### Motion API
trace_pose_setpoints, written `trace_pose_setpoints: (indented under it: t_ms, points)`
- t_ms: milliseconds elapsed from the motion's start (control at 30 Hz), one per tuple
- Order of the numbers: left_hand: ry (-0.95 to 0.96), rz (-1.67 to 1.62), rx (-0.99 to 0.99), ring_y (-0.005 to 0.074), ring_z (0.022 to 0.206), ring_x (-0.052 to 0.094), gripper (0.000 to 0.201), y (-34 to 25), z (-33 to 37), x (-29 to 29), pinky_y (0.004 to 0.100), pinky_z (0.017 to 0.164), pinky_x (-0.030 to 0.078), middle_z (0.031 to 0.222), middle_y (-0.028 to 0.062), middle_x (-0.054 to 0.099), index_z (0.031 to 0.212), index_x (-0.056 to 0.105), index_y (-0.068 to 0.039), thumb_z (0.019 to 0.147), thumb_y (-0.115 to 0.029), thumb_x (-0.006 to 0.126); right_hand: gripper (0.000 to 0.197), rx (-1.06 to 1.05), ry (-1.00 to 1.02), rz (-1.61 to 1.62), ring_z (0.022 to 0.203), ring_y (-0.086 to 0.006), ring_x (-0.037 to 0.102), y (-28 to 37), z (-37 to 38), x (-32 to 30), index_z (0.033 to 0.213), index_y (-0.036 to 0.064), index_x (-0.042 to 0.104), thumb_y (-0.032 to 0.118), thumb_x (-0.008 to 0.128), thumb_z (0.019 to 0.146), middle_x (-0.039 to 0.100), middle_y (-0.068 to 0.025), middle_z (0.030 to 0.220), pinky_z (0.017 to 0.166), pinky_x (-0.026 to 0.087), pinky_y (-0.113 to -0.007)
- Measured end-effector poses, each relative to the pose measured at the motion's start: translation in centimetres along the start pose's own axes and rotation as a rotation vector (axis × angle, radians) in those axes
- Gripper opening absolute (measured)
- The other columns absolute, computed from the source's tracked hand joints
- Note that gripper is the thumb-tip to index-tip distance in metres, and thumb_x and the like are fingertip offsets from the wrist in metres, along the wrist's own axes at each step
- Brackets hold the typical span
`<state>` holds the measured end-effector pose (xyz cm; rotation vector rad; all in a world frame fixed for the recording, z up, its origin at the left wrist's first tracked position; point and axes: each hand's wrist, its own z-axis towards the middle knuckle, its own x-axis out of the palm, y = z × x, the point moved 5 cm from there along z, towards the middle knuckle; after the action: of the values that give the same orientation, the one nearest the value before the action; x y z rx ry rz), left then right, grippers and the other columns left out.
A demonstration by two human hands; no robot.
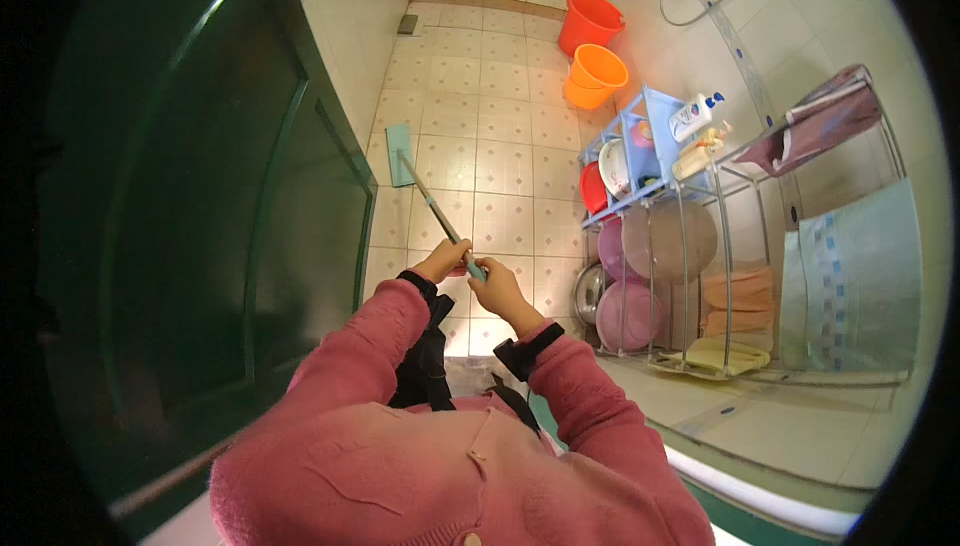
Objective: The person enters a tiled bathroom, mops the floor with a flat mop, then squats to clean a squat toilet. They pour liquid cleaner into the bowl and scrub it with a green toilet brush.
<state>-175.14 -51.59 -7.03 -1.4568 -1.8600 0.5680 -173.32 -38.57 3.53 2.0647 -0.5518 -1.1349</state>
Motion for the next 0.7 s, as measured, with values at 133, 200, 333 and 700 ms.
trace_pose_setpoints:
  t_ms: [133, 200, 333, 700]
  points:
    - [-0.167, 0.023, -0.022, 0.0200, 0.053, 0.057, 0.025, -3.6, 5.4, -3.6, 0.0310, 0.051, 0.049, 0.067, 0.0133, 0.061, 0.075, 0.058, 0.004, 0.080, -0.021, 0.055, 0.045, 0.218, 0.097, 0.232, 0.066, -0.0228, 0.062, 1.1, 5.9, 0.3, 0.118, -0.0006, 0.052, 0.015, 0.065, 0.078, 0.064, -0.0175, 0.088, 0.058, 0.049, -0.032]
    - [-0.194, 0.034, -0.065, 0.0212, 0.057, 0.060, 0.023, -4.5, 8.0, -4.6, 0.0328, 0.053, 0.051, 0.070, 0.0144, 0.062, 0.079, 0.058, 0.004, 0.080, -0.019, 0.054, 0.046, 0.338, 0.156, 0.419, 0.055, -0.0173, 0.056, 1.3, 7.8, 0.2, 0.120, 0.0008, 0.049, 0.014, 0.065, 0.079, 0.061, -0.0140, 0.081, 0.048, 0.045, -0.029]
    - [-0.254, 0.031, -0.100, 0.0231, 0.060, 0.061, 0.024, -5.5, 12.7, -5.9, 0.0362, 0.051, 0.052, 0.074, 0.0155, 0.062, 0.090, 0.053, 0.006, 0.080, -0.015, 0.054, 0.047, 0.438, 0.259, 0.720, 0.050, -0.0137, 0.050, 1.7, 11.4, -0.4, 0.123, 0.0058, 0.039, 0.010, 0.062, 0.083, 0.053, -0.0077, 0.072, 0.040, 0.038, -0.026]
    - [-0.255, 0.188, -0.166, 0.0259, 0.045, 0.052, 0.027, -11.5, 23.0, -3.3, 0.0361, 0.037, 0.042, 0.065, 0.0189, 0.054, 0.084, 0.044, 0.008, 0.084, -0.019, 0.048, 0.040, 0.643, 0.470, 1.038, 0.047, -0.0084, 0.046, -1.1, 21.8, -7.2, 0.130, 0.0125, 0.040, 0.015, 0.052, 0.091, 0.052, -0.0069, 0.071, 0.036, 0.037, -0.018]
